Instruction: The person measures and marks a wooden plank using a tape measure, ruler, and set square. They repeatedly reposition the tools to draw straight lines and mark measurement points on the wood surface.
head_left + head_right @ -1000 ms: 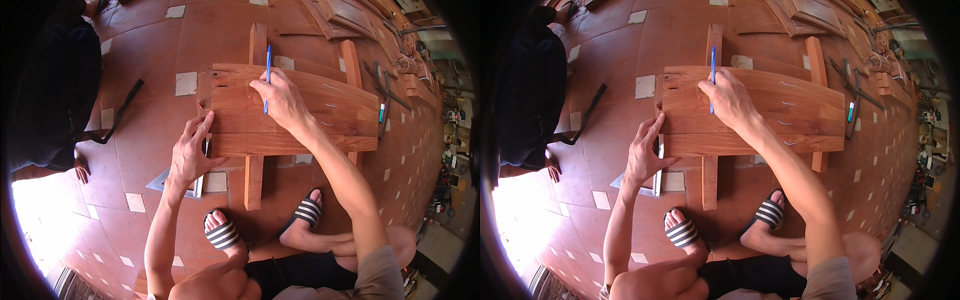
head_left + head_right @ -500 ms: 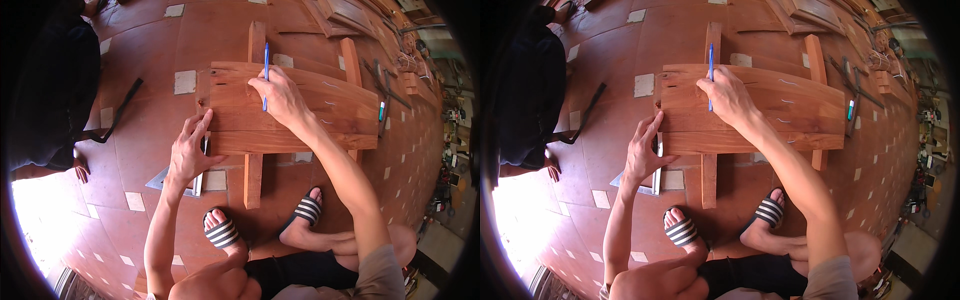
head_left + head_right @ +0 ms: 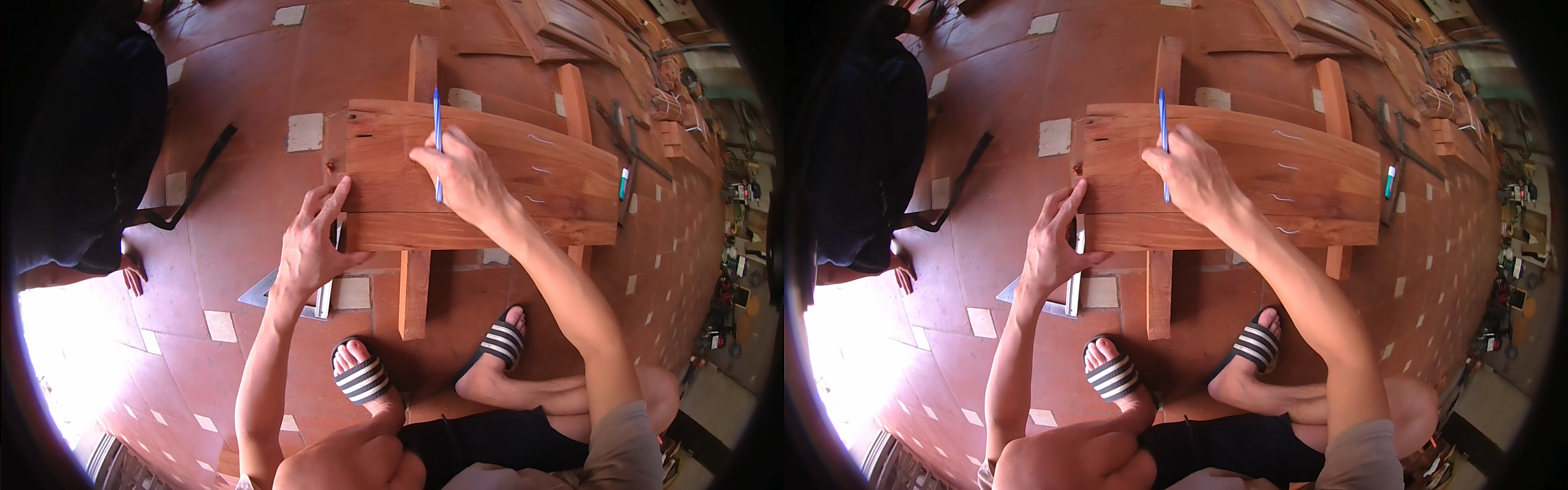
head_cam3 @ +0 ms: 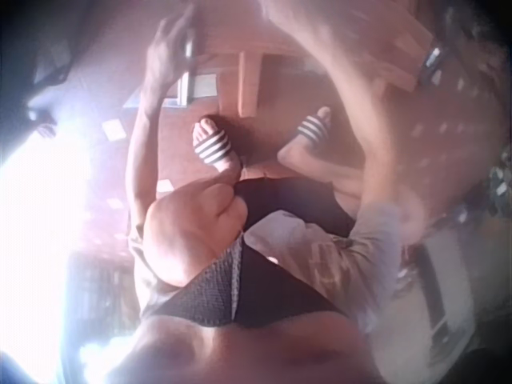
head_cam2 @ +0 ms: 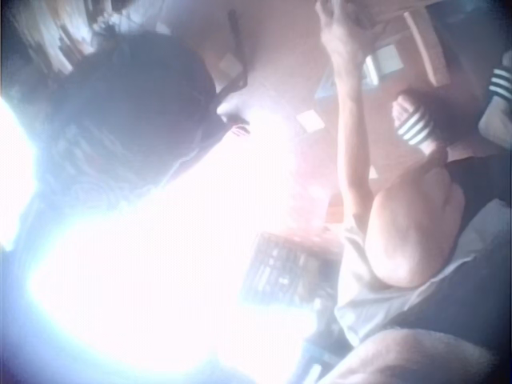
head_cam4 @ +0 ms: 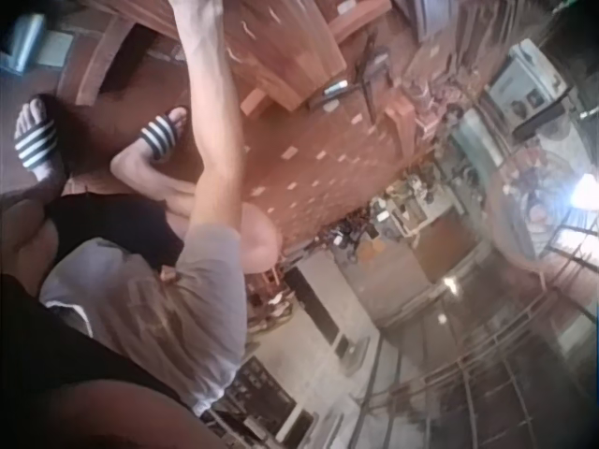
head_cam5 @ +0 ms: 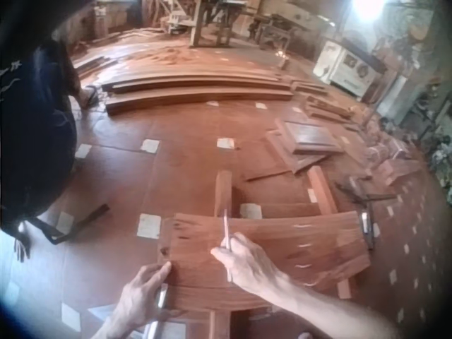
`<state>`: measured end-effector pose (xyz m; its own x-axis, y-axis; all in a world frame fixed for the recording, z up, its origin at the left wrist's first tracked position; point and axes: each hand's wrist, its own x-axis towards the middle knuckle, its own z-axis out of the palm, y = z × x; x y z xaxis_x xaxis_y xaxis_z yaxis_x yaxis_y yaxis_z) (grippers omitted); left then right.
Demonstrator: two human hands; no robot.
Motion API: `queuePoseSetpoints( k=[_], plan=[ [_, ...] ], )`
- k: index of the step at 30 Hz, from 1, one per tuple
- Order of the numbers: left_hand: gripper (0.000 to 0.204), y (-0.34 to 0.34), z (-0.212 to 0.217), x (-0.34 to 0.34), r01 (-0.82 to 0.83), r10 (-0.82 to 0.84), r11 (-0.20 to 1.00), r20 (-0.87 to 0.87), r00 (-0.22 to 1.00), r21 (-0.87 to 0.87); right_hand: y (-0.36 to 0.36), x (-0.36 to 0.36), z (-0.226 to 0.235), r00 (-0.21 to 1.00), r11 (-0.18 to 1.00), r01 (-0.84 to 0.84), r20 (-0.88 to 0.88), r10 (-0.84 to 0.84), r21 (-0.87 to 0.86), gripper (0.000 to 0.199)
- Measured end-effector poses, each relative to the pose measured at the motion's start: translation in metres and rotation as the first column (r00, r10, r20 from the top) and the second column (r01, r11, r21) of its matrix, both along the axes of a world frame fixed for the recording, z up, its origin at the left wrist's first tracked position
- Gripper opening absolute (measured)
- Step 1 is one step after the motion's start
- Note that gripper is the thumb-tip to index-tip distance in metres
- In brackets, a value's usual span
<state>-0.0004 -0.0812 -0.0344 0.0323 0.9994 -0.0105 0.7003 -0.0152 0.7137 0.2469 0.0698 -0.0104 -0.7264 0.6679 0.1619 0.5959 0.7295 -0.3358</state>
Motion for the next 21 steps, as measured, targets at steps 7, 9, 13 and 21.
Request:
queuePoseSetpoints(
  k=[7, 9, 13, 21],
  plan=[
    [0.120, -0.001, -0.001, 0.000, 0.000, 0.000, 1.000, 0.000, 1.000, 0.001, -0.006, -0.001, 0.004, 0.991, 0.995, -0.012, 0.128, 0.025, -0.103, 0.029],
    [0.120, 0.000, -0.002, 0.000, 0.002, -0.002, 1.000, -0.005, 1.000, -0.003, -0.004, -0.001, 0.003, 0.999, 1.000, -0.010, -0.042, 0.011, 0.024, 0.029],
    [0.120, 0.000, -0.001, 0.000, 0.000, 0.000, 1.000, 0.015, 1.000, 0.010, -0.008, 0.001, 0.000, 0.997, 0.998, -0.012, -0.080, 0.017, 0.060, 0.028],
    [0.123, 0.000, 0.001, 0.001, -0.002, 0.003, 0.999, 0.040, 0.999, -0.036, -0.019, 0.003, -0.001, 0.995, 0.999, -0.033, -0.097, 0.035, 0.020, 0.025]
  ],
)
